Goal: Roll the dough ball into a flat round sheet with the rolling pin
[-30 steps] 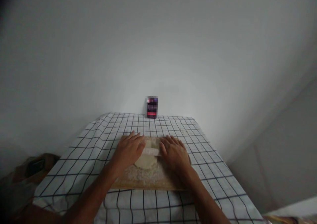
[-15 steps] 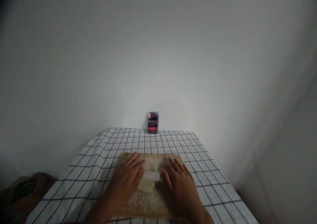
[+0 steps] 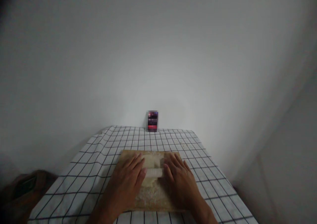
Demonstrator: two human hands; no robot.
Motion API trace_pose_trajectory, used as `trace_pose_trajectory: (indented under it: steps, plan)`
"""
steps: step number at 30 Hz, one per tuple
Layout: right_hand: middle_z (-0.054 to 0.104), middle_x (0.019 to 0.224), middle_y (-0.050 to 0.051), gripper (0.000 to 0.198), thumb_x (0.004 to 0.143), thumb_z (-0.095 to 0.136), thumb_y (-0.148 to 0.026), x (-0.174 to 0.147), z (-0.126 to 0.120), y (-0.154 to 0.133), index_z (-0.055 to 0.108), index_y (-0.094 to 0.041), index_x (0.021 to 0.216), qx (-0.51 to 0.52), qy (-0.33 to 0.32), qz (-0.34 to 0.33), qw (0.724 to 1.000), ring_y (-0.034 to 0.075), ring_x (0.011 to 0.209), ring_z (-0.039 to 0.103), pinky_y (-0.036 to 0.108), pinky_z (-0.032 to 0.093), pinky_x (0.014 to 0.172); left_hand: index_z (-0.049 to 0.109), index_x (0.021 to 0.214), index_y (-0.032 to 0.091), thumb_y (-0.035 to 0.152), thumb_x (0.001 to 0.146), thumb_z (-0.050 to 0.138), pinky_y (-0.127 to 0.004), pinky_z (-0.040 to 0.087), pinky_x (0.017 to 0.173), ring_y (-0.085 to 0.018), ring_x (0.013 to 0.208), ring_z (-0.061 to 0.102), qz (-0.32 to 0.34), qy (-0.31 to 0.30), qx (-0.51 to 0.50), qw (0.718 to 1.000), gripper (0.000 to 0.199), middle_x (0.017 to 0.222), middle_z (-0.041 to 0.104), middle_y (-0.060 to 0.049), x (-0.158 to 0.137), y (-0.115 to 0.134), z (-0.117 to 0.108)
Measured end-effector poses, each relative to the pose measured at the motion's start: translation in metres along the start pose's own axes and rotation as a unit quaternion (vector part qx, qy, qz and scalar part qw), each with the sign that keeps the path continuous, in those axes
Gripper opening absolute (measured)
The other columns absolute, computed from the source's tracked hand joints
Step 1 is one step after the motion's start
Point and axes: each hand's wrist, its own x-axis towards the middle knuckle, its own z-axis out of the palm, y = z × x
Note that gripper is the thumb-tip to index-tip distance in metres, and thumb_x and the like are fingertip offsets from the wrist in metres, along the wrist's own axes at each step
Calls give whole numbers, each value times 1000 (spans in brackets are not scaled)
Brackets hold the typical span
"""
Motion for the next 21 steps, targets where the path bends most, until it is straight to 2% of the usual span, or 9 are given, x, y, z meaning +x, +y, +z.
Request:
trace_pose_trajectory:
  steps: [2, 4, 8, 11, 13, 15, 17, 19, 21]
  plan:
    - [52, 165, 9, 48, 112, 36, -42, -15, -1, 1, 65, -28, 147, -4, 13, 0, 1000, 33, 159, 39, 62, 41, 124, 70, 140, 24, 34, 109, 44, -57, 49, 123, -30, 142, 62, 10, 0, -13, 1000, 42, 152, 67, -8, -10, 4, -4]
    - [50, 167, 9, 48, 112, 36, -42, -16, 1, 3, 65, -28, 148, -14, 12, 7, 1000, 33, 159, 38, 64, 40, 124, 70, 140, 22, 34, 110, 44, -55, 48, 124, -29, 143, 61, 12, -10, -27, 1000, 42, 152, 67, -8, -6, 1, -3]
    - [56, 162, 10, 48, 112, 34, -38, 22, 11, 13, 69, -28, 143, -21, -6, 22, 1000, 33, 157, 43, 65, 41, 123, 75, 132, 18, 34, 109, 46, -49, 53, 119, -30, 140, 64, -13, -37, -23, 999, 40, 141, 74, -12, 32, -13, 10]
    - [60, 158, 14, 50, 112, 34, -40, 57, 14, 18, 70, -23, 142, -27, -41, 52, 997, 32, 155, 46, 62, 43, 122, 78, 126, 19, 34, 108, 47, -51, 57, 113, -34, 136, 67, -55, -67, 4, 996, 39, 135, 77, -14, 62, -20, 16]
    - [58, 159, 16, 53, 112, 32, -41, 66, 12, 18, 68, -20, 145, -26, -59, 55, 996, 33, 155, 45, 60, 43, 123, 79, 124, 19, 34, 108, 48, -55, 57, 111, -36, 137, 65, -74, -81, 16, 994, 38, 136, 76, -14, 69, -18, 15]
    - [58, 159, 16, 53, 112, 31, -39, 59, 8, 14, 66, -19, 146, -22, -58, 43, 997, 33, 156, 43, 60, 42, 124, 78, 125, 19, 34, 108, 48, -57, 55, 114, -37, 140, 63, -67, -75, 21, 995, 37, 138, 75, -14, 64, -14, 12]
    - [59, 159, 13, 50, 112, 32, -35, 41, 5, 10, 67, -22, 146, -21, -40, 29, 999, 33, 157, 42, 62, 42, 123, 77, 126, 19, 33, 108, 47, -55, 53, 118, -35, 142, 61, -42, -49, 18, 998, 38, 139, 75, -13, 46, -8, 9]
    - [56, 162, 8, 49, 110, 34, -34, 16, 5, 8, 67, -28, 146, -22, -17, 15, 1000, 35, 157, 41, 66, 43, 122, 75, 129, 22, 34, 108, 45, -53, 54, 118, -31, 141, 63, -19, -6, 12, 1000, 39, 141, 75, -9, 20, -2, 9]
    - [52, 165, 3, 49, 110, 37, -37, -6, 9, 11, 63, -35, 151, -18, -6, -18, 1000, 33, 159, 37, 63, 44, 123, 70, 140, 29, 40, 107, 46, -52, 58, 115, -31, 139, 64, -6, 48, 14, 999, 42, 150, 68, -5, -6, 0, 12]
